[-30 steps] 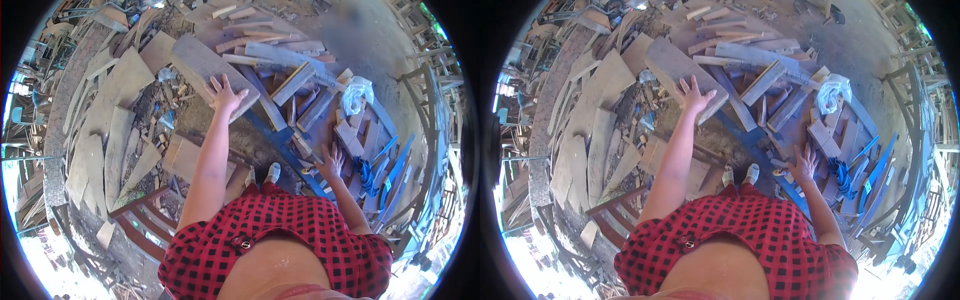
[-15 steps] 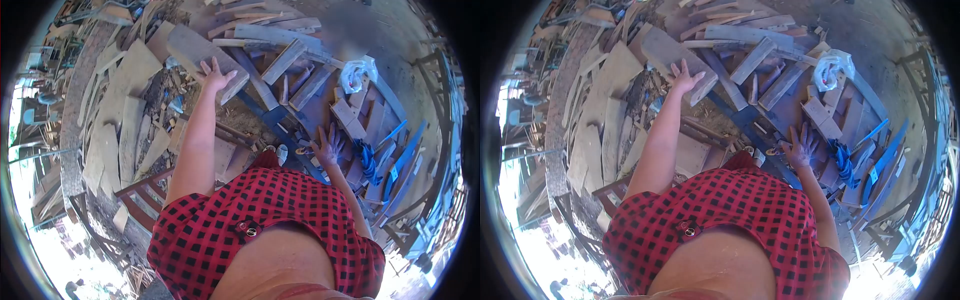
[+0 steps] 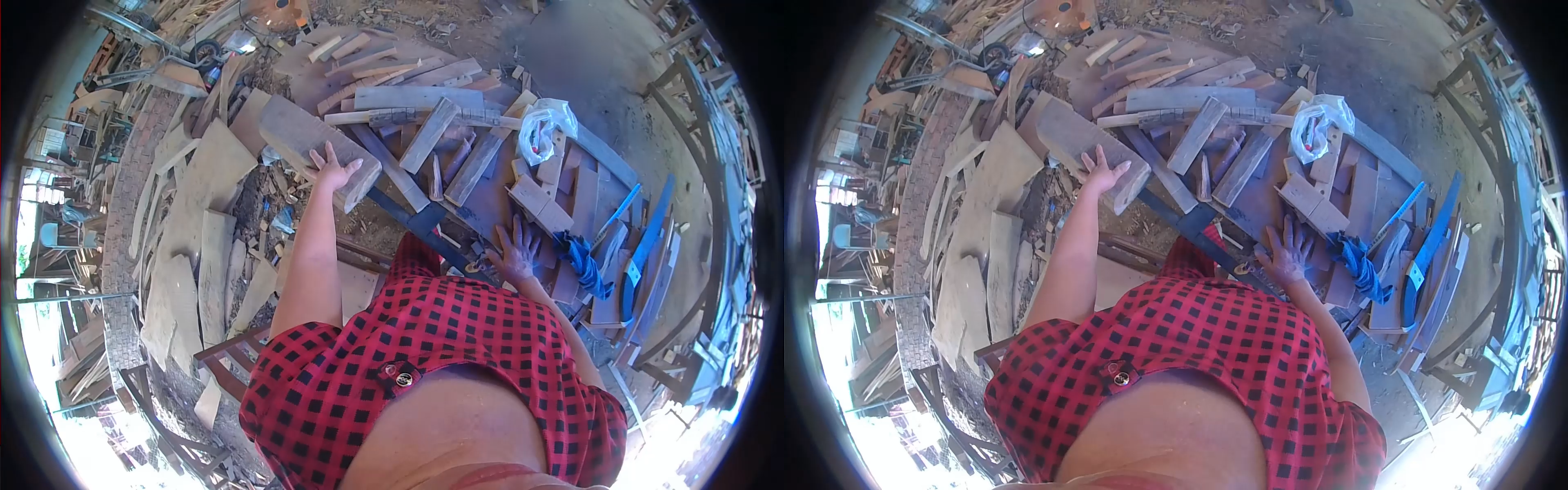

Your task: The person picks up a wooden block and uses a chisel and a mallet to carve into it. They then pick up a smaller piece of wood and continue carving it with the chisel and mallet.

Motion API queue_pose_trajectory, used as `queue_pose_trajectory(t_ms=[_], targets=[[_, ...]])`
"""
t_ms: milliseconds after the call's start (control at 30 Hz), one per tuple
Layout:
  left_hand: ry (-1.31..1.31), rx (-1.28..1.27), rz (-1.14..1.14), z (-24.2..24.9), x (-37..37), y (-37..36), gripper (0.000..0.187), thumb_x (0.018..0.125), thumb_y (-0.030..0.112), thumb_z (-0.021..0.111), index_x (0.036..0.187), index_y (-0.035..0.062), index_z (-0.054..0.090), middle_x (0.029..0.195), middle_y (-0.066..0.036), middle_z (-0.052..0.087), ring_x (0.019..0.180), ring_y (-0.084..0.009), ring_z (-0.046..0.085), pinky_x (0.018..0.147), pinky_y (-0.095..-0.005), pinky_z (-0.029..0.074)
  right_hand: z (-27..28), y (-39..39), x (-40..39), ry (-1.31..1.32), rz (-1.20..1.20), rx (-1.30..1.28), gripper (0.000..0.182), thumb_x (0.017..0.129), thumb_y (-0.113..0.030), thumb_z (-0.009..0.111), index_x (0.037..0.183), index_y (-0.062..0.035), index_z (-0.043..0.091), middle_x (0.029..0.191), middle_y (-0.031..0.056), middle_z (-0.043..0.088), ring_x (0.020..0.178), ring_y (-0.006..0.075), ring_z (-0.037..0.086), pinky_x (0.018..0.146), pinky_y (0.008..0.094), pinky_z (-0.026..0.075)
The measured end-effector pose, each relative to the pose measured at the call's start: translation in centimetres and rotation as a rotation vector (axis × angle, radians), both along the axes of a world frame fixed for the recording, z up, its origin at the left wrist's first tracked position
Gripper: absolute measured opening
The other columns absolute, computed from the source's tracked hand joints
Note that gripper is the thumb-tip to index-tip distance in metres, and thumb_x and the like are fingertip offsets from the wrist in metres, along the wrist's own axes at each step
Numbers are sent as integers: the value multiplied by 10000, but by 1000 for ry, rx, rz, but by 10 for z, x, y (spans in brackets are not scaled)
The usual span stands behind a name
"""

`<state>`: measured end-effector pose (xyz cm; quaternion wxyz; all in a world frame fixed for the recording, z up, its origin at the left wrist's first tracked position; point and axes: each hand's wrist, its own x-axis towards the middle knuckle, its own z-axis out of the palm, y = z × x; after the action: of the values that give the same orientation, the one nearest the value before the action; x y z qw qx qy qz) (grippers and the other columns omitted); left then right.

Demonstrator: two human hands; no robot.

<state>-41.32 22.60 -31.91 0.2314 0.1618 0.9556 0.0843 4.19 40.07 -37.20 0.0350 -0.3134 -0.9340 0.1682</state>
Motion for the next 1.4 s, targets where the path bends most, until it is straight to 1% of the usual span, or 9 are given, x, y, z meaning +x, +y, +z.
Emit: queue_pose_trajectory(t_ms=[67,400,567,633,700,767,933,1100,1400], targets=[[30,-55,12,-3,-2,0,1168,697,783,563,1493,271,-121,1544,-180,-178,1370,-547,-84,1123,-586,78,0,1,2,4,0,-11,636,780,-483,616,1334,-192,501,1534,190,159,1402,423,124,1044,708,77],[-14,-5,-64,1,-3,-6,1203,687,820,520,1494,205,-127,1518,-265,-171,1358,-537,-167,1112,-598,-13,4,7,-2,-59,-9,-138,698,743,-484,668,1348,-189,487,1549,184,119,1422,395,84,1060,692,71],[-15,-176,-217,40,-10,-9,1175,713,828,469,1491,186,-136,1507,-308,-130,1368,-550,94,1101,-571,203,30,16,-11,-194,-46,-272,687,735,-456,681,1340,-184,500,1539,183,152,1407,405,138,1092,631,112],[-35,-363,-429,63,-28,-5,1079,751,783,481,1509,122,89,1509,-296,139,1329,-458,329,1063,-498,331,54,31,-31,-262,-54,-290,666,731,-439,687,1321,-178,522,1520,185,214,1384,414,224,1104,595,179],[-101,-345,-545,65,-74,17,969,777,744,488,1448,85,252,1448,-265,289,1284,-416,405,1043,-474,362,83,49,-58,-534,14,-382,456,750,-363,677,1128,-114,625,1320,206,469,1139,403,522,961,502,423],[-251,-248,-589,110,-90,55,697,837,623,506,1188,27,594,1252,-184,574,1189,-330,528,978,-442,428,93,60,-102,-333,-6,-316,331,766,-324,664,996,-89,629,1121,196,540,971,391,568,838,492,456],[393,252,-614,50,-143,140,580,838,471,588,1286,118,484,1199,-175,542,1089,-370,548,899,-488,457,174,51,-280,397,226,-152,326,808,-277,669,632,-60,501,603,131,516,605,376,537,646,461,428],[571,178,-652,-19,-165,190,457,889,400,539,1242,113,489,1161,-160,547,1069,-346,554,847,-523,461,222,-7,-410,710,672,-397,410,878,-401,610,1007,-11,611,1038,191,574,1023,356,537,876,445,428],[642,45,-722,-31,-160,197,392,933,373,475,1168,61,503,1085,-148,567,967,-327,599,742,-509,499,261,-35,-426,562,655,-865,565,947,-487,470,1170,26,545,1035,239,566,1024,386,545,920,427,431]])
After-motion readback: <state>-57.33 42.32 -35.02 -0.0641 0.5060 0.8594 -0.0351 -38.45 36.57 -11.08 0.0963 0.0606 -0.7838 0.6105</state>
